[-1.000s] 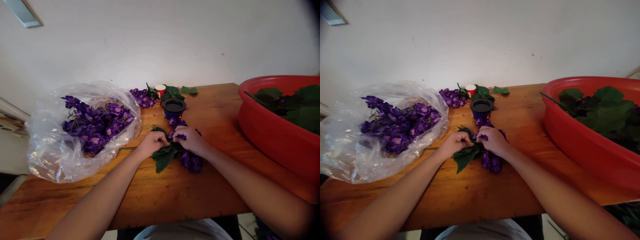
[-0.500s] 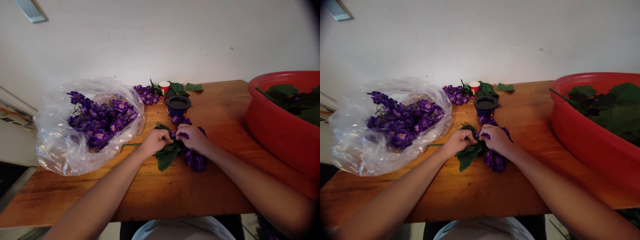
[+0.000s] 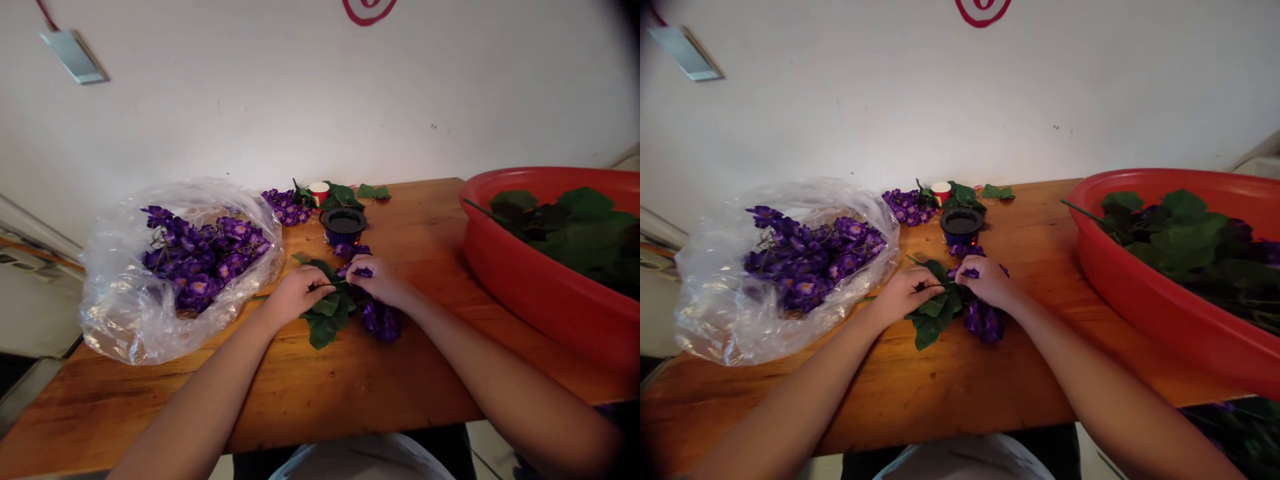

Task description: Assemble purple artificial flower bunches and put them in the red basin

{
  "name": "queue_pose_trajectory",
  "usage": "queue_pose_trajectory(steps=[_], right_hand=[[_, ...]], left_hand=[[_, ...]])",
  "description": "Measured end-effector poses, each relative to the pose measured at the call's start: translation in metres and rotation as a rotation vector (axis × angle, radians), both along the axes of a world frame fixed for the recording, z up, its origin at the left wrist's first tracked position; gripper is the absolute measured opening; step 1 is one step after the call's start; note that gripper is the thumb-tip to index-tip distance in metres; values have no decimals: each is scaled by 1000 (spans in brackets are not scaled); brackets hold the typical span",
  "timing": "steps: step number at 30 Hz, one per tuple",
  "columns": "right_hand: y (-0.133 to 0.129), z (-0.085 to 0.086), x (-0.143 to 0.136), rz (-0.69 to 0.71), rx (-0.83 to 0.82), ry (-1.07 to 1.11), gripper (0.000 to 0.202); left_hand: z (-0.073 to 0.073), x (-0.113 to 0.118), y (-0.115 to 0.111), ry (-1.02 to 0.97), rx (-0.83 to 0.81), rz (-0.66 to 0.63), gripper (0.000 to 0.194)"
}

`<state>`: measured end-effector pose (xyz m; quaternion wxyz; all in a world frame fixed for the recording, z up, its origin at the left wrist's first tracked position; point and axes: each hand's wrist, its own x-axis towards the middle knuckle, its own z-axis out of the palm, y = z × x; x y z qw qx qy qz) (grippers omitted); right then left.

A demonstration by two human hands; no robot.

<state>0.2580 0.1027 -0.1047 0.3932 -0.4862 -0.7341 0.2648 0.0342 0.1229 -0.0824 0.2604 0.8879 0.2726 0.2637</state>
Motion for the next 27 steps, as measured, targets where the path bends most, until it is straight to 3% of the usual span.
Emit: queue_pose_trajectory(steps=[3,5,10,14,27], right_hand=[[1,1,5,15,-18,-8,10],[1,2,7,28,-32,-30,9],[0,4,5,28,-48,-107,10],[0,1,2,10,-36,-142,10],[1,-9,-3,8,40,-220,13]], left_hand=[[1,0,1,29,158,-4,21],[-4,2,3,41,162,-3,22],[-19,6,11,5,-101,9,23],[-21,9,14,4,-295,53,21],[-22,12,10,-17,-281,89,15]])
